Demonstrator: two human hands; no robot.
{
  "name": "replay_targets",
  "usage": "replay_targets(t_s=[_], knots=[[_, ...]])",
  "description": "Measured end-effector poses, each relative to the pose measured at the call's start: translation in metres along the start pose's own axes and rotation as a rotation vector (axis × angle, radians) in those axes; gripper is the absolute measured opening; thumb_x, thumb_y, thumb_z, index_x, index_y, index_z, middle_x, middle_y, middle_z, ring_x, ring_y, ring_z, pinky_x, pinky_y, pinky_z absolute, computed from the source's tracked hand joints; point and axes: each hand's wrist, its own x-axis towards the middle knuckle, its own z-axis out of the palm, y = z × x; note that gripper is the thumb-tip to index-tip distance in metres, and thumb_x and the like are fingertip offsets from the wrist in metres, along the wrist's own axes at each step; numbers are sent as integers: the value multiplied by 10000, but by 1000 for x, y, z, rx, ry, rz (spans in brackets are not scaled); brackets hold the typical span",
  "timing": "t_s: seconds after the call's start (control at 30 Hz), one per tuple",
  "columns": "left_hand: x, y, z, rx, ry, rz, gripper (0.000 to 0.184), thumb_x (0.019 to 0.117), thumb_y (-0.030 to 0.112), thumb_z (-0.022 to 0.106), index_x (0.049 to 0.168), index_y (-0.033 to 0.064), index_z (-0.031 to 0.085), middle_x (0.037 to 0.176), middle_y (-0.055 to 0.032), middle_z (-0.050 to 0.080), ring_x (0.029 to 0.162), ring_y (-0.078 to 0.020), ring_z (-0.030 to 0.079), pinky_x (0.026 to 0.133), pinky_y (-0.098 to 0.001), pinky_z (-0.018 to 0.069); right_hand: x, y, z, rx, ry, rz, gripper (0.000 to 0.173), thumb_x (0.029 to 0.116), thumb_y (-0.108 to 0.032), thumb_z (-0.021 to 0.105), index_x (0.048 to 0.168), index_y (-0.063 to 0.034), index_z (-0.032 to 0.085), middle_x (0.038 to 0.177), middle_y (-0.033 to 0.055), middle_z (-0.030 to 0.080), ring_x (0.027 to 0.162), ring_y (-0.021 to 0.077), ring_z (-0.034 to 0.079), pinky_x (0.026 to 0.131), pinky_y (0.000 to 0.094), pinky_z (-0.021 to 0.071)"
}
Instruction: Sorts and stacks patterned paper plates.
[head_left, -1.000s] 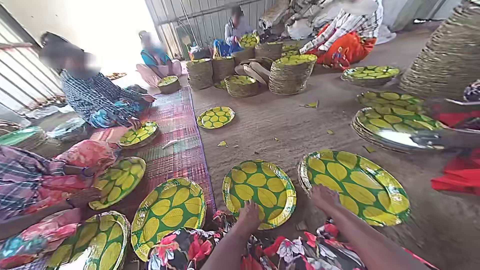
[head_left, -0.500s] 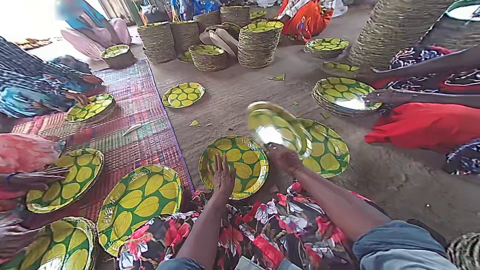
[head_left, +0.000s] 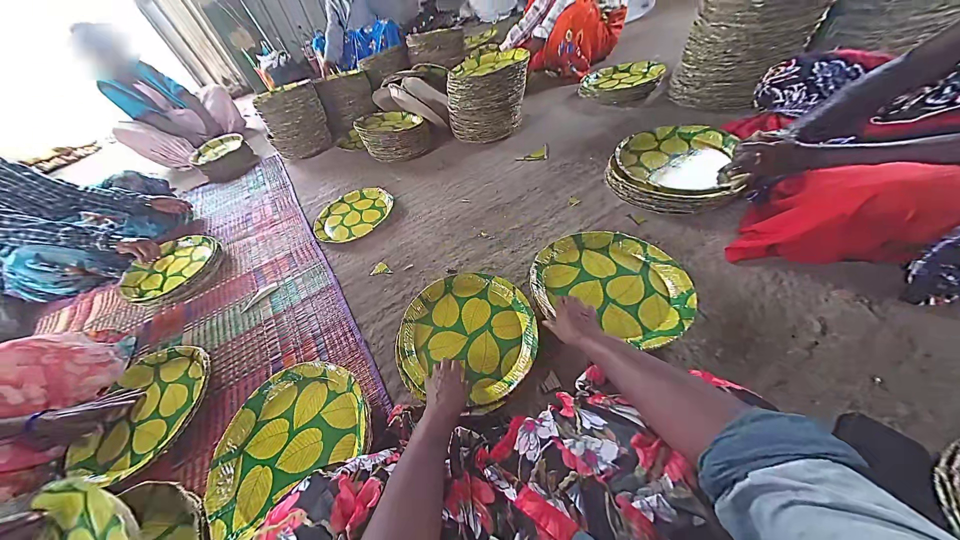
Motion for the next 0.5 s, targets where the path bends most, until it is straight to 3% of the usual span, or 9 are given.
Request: replay_targets(t_s=[0.13,0.27,0.33,0.4,0.43,0.5], knots=[[-2,2,-1,7,4,-16,593,992,276,663,1497,25,478,1540,-243,450,1425,-436,436,1068,-626,449,3,-5,-1,-95,-111,93,410,1077,-194,478,1309,126,586,1449,334,512,1368,471,504,1076,624,436],[-7,-3,-1,-61,24,19,545,978,246,685,1453,31,526,1512,-240,479,1407,-434,456,1071,-629,444,4,-2,2,-79,12,47,441,1091,-260,485,1364,72,584,1428,321,551,1352,481,521,1093,659,399],[-8,-9,-3,-160,106,-16,517,1017,291,625,1461,43,535,1537,-215,477,1449,-395,425,1165,-622,344,3,3,-4,-25,179,17,415,1100,-216,463,1378,73,569,1407,359,545,1335,530,513,1062,717,389],[-7,-18,-1,-368,255,-149,612,1054,363,539,1550,26,417,1662,-235,285,1571,-378,211,1264,-609,124,-1,3,-12,52,399,-87,387,1112,-141,409,1389,87,555,1417,371,530,1342,551,499,1031,734,393],[-6,-22,-1,-510,355,-239,656,1064,371,508,1586,12,341,1692,-244,188,1590,-374,140,1274,-590,87,-4,3,-14,98,512,-187,399,1119,-133,391,1401,96,555,1445,357,528,1361,542,495,1051,716,389],[-5,-29,-8,-793,476,-455,671,1095,391,442,1617,18,247,1703,-236,146,1584,-365,172,1264,-561,166,-10,-5,-7,136,681,-453,390,1108,-119,409,1376,98,592,1415,329,581,1306,529,569,1025,693,452]])
